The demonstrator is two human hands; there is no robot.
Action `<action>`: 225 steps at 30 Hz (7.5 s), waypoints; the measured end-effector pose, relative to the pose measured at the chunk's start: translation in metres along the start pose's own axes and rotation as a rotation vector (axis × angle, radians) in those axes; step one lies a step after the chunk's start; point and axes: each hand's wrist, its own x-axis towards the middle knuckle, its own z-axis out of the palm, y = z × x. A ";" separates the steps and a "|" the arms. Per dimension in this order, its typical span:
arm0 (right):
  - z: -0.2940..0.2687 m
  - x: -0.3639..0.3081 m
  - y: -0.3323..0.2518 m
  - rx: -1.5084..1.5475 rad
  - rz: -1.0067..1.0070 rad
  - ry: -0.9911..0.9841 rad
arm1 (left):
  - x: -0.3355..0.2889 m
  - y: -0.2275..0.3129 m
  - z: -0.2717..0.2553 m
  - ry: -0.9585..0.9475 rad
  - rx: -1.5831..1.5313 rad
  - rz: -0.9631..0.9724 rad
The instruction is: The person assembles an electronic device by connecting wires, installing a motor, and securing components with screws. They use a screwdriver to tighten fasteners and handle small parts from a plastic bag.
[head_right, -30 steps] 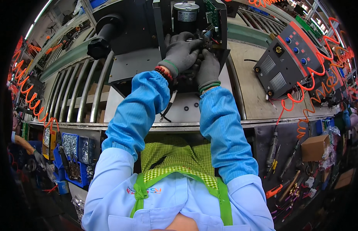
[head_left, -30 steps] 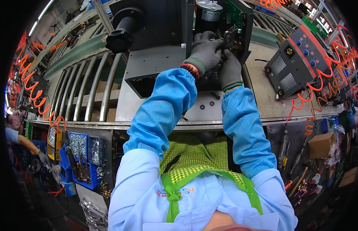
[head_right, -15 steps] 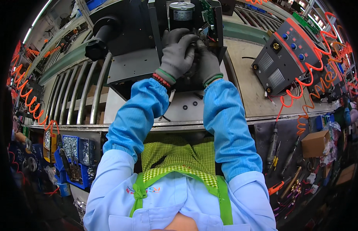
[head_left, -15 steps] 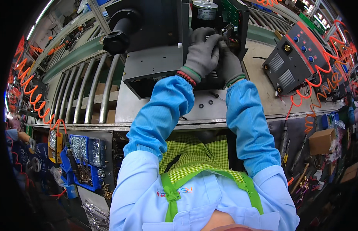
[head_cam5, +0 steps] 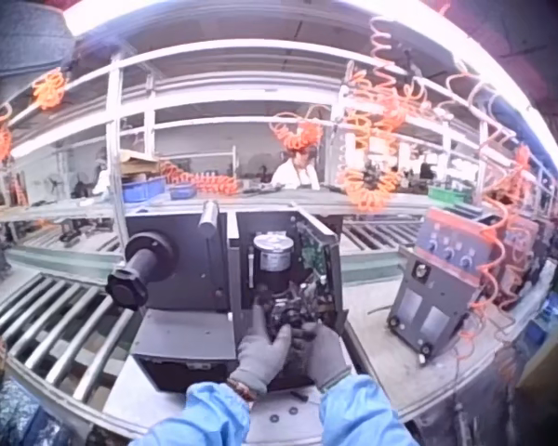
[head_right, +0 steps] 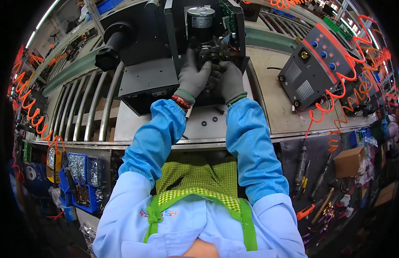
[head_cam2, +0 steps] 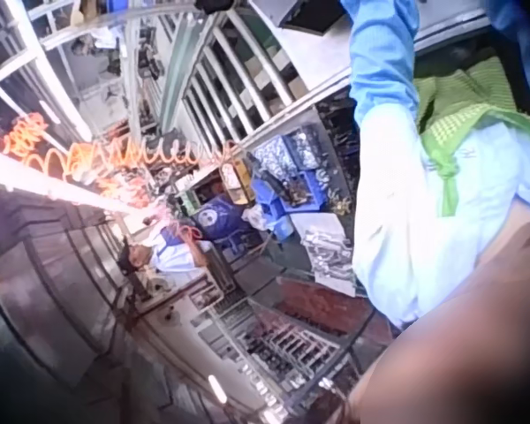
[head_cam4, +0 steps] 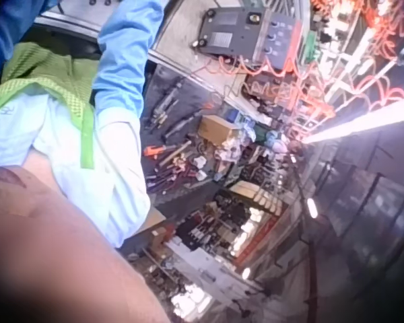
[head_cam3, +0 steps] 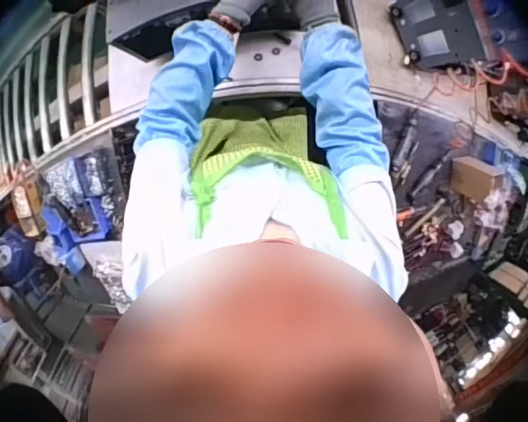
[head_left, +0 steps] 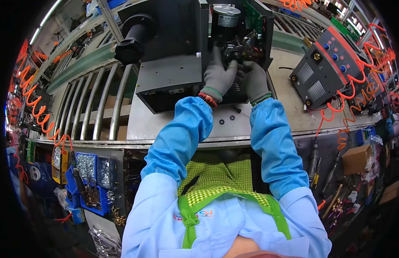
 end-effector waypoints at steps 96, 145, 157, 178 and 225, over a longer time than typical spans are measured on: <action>0.000 -0.005 -0.033 -1.329 -0.605 -0.031 | 0.017 -0.014 -0.011 0.056 -0.128 -0.079; 0.033 -0.016 0.021 -1.645 -0.859 -0.289 | 0.053 -0.028 -0.048 -0.339 0.451 -0.176; 0.017 -0.021 0.024 -1.377 -0.996 -0.322 | -0.004 -0.049 -0.042 0.069 0.362 0.180; -0.090 -0.021 0.150 -1.962 -0.251 -0.278 | 0.006 -0.050 -0.055 -0.028 0.686 0.349; 0.039 -0.050 0.006 -1.469 -1.017 -0.113 | 0.000 -0.023 -0.038 0.158 -1.408 -0.409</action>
